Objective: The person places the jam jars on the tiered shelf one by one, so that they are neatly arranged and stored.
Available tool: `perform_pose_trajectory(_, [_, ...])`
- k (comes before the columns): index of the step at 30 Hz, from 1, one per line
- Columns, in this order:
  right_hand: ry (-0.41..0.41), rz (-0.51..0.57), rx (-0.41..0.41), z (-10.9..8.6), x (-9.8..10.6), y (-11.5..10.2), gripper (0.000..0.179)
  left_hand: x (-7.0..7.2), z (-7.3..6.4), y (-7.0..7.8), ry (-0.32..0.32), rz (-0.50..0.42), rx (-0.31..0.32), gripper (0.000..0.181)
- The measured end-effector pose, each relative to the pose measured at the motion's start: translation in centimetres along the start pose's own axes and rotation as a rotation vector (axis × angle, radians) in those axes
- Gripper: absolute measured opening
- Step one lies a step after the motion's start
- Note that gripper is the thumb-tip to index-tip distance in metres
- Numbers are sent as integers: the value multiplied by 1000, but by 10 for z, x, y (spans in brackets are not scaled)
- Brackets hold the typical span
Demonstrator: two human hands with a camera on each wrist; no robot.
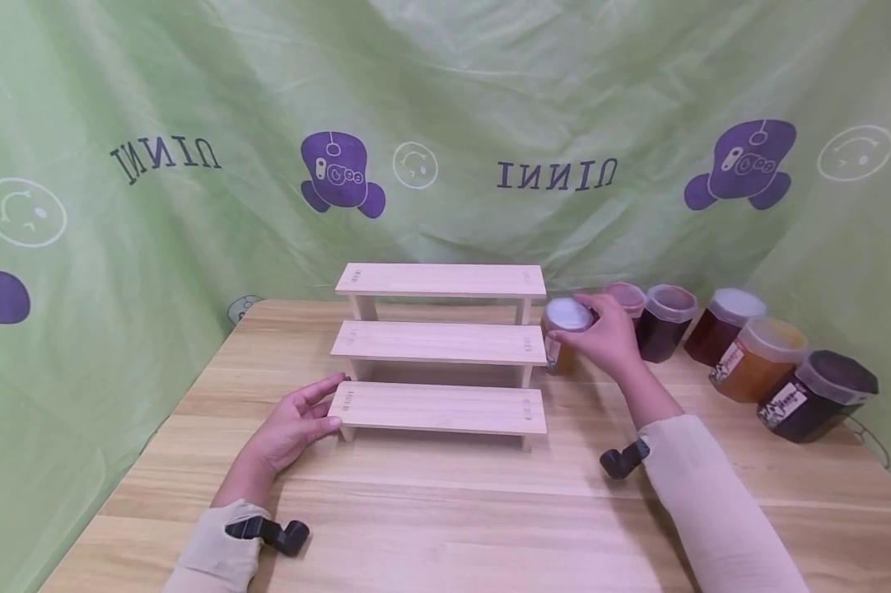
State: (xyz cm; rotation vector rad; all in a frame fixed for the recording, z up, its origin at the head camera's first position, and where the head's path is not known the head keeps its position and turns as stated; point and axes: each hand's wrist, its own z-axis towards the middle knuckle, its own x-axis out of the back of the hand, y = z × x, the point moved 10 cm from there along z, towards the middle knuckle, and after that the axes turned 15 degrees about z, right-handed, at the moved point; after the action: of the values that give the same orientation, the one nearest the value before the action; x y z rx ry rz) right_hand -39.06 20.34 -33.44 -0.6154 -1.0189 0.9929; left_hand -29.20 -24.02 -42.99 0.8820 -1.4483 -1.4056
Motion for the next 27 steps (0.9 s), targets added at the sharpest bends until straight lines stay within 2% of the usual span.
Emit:
perform_pose_trajectory(10, [22,-8,-3,-9,7,-4,73,0,1,0,-7,-1,-3,79])
perform_pose_trajectory(19, [82,-10,8,-20,13,-16,71,1,-2,-3,3,5,14,80])
perform_pose_trajectory(27, [101,-34,35,-25,20,-30,69,1,-2,-3,5,10,15,80])
